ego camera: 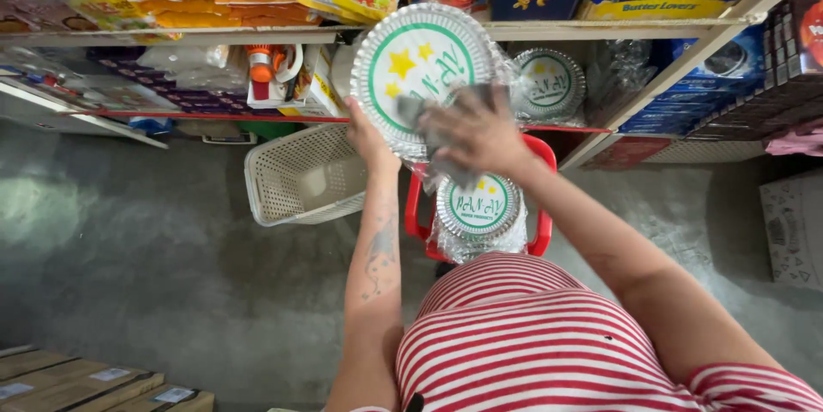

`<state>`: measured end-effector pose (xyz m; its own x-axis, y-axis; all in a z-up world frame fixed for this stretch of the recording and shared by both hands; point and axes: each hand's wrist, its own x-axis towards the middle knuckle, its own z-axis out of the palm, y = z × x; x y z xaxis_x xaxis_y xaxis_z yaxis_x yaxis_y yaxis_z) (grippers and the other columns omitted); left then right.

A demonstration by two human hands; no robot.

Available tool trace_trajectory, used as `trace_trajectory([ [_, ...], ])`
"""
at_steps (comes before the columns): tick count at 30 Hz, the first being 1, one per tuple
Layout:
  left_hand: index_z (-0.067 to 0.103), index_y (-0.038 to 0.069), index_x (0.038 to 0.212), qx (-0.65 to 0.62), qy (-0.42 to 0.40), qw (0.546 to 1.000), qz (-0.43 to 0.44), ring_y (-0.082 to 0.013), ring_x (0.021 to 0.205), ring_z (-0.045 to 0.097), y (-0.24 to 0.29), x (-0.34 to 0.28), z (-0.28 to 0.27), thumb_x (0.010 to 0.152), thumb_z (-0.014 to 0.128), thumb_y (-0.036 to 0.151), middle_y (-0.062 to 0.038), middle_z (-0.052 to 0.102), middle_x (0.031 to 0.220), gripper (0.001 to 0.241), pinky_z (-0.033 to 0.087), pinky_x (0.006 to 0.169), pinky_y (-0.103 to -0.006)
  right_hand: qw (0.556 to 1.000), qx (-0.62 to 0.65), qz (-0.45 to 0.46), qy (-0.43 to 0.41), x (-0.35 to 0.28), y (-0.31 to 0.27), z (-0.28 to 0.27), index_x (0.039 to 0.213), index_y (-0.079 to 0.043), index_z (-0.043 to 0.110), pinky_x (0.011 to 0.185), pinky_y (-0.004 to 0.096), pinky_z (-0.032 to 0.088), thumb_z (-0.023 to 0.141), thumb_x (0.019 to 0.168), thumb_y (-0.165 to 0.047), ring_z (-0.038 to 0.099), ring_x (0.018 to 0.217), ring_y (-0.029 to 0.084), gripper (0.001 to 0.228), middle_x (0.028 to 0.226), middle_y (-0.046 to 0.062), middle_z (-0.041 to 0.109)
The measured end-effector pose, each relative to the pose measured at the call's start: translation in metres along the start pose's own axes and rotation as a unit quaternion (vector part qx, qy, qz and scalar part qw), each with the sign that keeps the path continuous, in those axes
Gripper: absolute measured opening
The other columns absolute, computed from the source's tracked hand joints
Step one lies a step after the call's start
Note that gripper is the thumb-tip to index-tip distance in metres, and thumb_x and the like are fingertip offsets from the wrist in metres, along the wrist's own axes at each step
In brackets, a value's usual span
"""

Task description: Wiping dust off stacks of plastic-wrapped paper plates in a grocery store aisle.

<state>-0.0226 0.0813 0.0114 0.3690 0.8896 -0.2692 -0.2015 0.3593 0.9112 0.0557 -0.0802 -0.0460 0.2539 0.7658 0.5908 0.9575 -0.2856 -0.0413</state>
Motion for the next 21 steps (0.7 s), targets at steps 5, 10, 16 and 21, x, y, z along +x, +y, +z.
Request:
trace_trajectory([
  [5, 0.070, -0.001, 0.113, -0.060, -0.100, 0.989, -0.095, -0.0384, 0.105, 0.074, -0.021, 0.014, -0.017, 0.095, 0.050, 0.053, -0.024, 0.074, 0.116, 0.060, 0.064, 0.087, -0.0465, 0.976, -0.024, 0.216, -0.027, 0.012, 0.054, -0.007, 0.167, -0.010, 0.035, 0.123, 0.070, 0.007, 0.055, 0.114, -0.035, -0.005, 0.154, 0.042, 0.062, 0.171, 0.010, 0.005],
  [10, 0.072, -0.002, 0.100, -0.040, -0.101, 0.993, -0.046, -0.0237, 0.089, 0.066, -0.040, 0.002, -0.004, 0.097, 0.054, 0.050, -0.014, 0.073, 0.099, 0.055, 0.055, 0.079, -0.0375, 0.968, -0.068, 0.239, -0.046, 0.068, -0.001, -0.022, 0.160, -0.019, 0.024, 0.117, 0.067, 0.017, 0.039, 0.111, -0.055, 0.009, 0.148, 0.043, 0.062, 0.164, 0.013, 0.013],
  [16, 0.073, -0.004, 0.102, -0.037, -0.061, 0.996, -0.046, -0.0321, 0.095, 0.073, -0.020, 0.029, -0.014, 0.096, 0.052, 0.048, -0.023, 0.077, 0.105, 0.057, 0.060, 0.082, -0.0417, 0.987, -0.009, 0.106, -0.123, 0.035, -0.050, -0.017, 0.163, -0.030, 0.027, 0.124, 0.065, 0.007, 0.046, 0.105, -0.048, 0.014, 0.156, 0.037, 0.063, 0.170, 0.002, 0.023],
  [21, 0.071, 0.003, 0.103, -0.024, -0.149, 0.988, -0.035, -0.0322, 0.095, 0.078, -0.006, 0.025, -0.027, 0.097, 0.047, 0.053, -0.019, 0.079, 0.104, 0.056, 0.068, 0.075, -0.0417, 0.956, -0.061, 0.280, -0.055, 0.022, 0.000, -0.023, 0.152, -0.007, 0.040, 0.120, 0.069, 0.020, 0.060, 0.098, -0.031, 0.022, 0.149, 0.051, 0.063, 0.160, 0.026, 0.034],
])
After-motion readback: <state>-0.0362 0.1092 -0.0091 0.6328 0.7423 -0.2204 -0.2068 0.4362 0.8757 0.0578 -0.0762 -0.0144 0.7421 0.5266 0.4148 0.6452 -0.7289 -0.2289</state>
